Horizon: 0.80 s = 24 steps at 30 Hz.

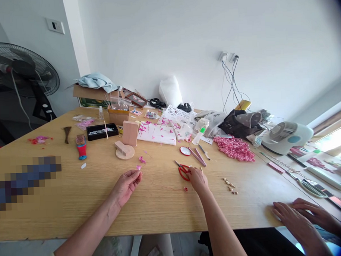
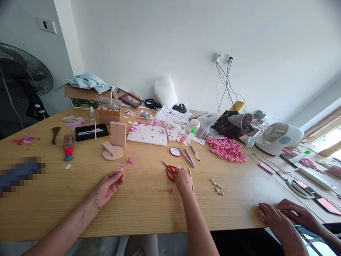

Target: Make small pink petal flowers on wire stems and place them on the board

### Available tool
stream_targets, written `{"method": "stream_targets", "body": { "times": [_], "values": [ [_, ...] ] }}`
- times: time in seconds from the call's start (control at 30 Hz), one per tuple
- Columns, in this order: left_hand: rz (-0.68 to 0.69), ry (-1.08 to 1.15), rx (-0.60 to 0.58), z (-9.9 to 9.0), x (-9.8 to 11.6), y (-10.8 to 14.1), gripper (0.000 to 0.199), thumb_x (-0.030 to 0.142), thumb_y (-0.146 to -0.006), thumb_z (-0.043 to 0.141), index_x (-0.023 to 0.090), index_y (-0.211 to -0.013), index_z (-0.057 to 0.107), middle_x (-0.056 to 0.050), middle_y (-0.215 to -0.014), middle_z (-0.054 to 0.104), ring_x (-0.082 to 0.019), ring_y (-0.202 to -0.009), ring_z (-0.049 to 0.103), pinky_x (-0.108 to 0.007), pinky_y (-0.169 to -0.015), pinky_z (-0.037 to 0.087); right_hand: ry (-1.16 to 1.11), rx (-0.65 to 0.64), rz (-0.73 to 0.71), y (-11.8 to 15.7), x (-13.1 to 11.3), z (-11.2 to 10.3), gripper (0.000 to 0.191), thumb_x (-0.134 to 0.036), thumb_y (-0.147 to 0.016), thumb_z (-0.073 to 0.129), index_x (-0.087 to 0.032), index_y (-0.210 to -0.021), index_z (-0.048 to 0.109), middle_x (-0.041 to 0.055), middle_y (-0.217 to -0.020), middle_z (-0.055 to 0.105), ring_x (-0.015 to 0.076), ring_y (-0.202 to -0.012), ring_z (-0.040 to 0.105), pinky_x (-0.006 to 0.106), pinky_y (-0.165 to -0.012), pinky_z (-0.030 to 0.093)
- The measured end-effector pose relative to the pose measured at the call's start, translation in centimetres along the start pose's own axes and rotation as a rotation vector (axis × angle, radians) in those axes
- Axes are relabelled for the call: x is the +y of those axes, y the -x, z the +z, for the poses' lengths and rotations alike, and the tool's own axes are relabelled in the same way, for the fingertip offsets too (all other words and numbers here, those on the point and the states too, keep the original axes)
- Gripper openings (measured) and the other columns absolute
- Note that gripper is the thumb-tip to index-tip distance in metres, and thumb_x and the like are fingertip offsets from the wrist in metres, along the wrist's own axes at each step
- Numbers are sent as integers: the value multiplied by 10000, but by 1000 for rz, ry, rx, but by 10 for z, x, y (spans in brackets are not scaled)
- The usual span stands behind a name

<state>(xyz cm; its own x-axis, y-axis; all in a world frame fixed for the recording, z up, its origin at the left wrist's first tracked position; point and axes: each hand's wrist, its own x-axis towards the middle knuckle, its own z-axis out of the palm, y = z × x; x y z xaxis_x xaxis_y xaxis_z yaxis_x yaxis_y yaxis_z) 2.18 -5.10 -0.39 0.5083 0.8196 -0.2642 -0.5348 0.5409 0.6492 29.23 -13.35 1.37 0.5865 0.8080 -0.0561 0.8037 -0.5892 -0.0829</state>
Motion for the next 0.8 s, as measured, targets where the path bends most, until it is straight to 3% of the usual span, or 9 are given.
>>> {"method": "stream_targets", "body": {
  "times": [0.13,0.3,0.53,0.7,0.8],
  "values": [
    [-5,26,19,2,0,1,107,88,-549,716,92,-632,649,-26,-623,646,-66,-577,584,-140,-585,469,-8,52,-2,10,-4,-5,246,-296,-823,371,-201,-951,559,68,-991,572,156,-861,547,220,-601,337],
    [12,18,22,3,5,-1,99,91,-553,713,88,-627,648,-28,-618,647,-65,-564,581,-137,-568,468,31,-109,-44,46,-8,-7,313,-471,-777,403,-222,-793,592,48,-782,633,202,-740,582,249,-544,323],
    [38,22,21,1,10,-2,122,97,-534,726,89,-626,647,-31,-612,646,-69,-565,577,-141,-563,469,39,-117,-116,58,-1,-2,188,-252,-787,425,-239,-867,595,35,-884,616,170,-804,576,230,-558,312],
    [48,13,28,-3,10,-5,136,104,-534,727,84,-645,650,-30,-617,644,-66,-568,574,-137,-564,465,22,-132,-110,56,17,-11,404,-78,-739,421,-300,-1059,531,17,-1042,549,137,-847,564,213,-582,324],
    [52,7,32,-4,10,-6,131,106,-535,726,92,-642,652,-26,-616,644,-65,-562,572,-137,-551,469,39,-98,-17,57,12,-14,320,-196,-778,425,-274,-1077,508,43,-1029,562,170,-851,567,233,-585,343]
  ]
}}
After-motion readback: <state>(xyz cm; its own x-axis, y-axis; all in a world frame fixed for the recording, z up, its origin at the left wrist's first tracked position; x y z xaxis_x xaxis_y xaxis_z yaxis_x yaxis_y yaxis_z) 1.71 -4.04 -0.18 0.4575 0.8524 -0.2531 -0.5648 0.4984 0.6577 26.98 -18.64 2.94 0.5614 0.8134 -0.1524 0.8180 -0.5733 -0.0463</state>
